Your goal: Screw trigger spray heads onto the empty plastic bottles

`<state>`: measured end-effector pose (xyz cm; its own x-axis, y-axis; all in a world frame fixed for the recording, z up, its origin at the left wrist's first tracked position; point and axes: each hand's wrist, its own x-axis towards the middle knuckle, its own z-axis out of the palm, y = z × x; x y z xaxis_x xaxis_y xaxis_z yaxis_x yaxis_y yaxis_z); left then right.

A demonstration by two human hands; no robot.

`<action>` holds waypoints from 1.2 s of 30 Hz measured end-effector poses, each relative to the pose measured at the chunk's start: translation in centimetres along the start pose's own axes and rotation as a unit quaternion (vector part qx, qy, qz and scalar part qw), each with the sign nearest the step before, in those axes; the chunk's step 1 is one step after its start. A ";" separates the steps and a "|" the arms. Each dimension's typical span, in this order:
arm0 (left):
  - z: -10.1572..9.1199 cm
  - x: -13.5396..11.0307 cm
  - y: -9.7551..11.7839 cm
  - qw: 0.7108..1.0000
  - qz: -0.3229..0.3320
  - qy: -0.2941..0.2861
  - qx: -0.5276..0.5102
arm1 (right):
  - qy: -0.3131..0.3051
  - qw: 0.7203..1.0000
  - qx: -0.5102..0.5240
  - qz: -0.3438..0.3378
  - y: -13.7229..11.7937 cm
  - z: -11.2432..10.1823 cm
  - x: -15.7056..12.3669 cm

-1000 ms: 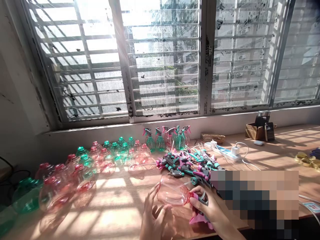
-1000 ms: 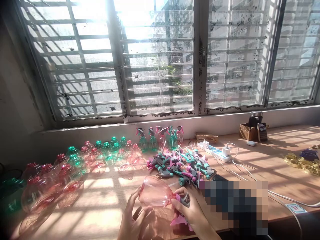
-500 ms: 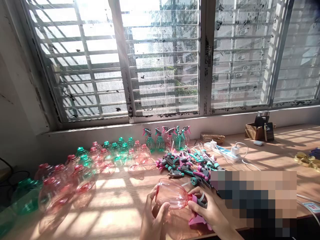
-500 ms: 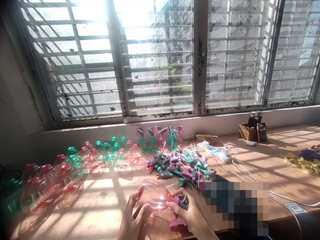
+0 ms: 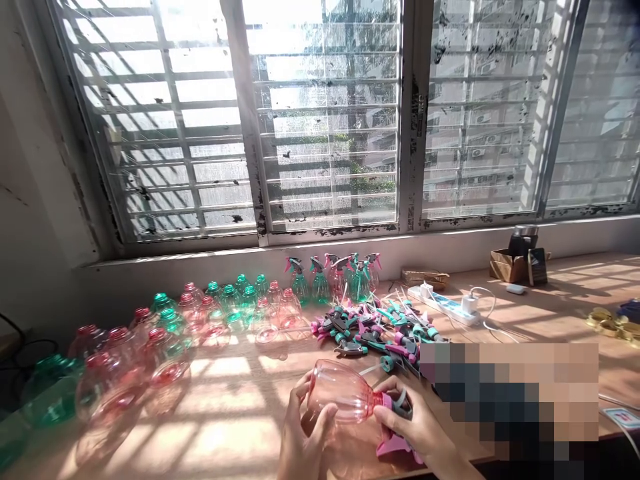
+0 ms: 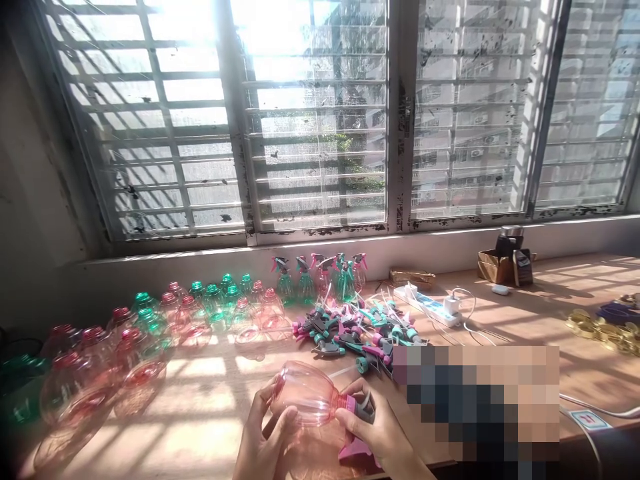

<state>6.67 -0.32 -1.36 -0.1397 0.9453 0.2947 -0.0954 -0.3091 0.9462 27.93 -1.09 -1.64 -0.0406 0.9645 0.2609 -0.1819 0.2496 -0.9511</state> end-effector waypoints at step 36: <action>-0.7 0.4 0.4 0.989 0.123 -0.016 0.081 | 0.015 1.000 -0.002 -0.016 0.0 0.0 0.1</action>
<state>5.86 -0.17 -1.01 -0.1068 0.8477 0.5197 0.0970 -0.5113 0.8539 27.89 -1.03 -1.61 -0.0054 0.9579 0.2869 -0.1793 0.2813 -0.9427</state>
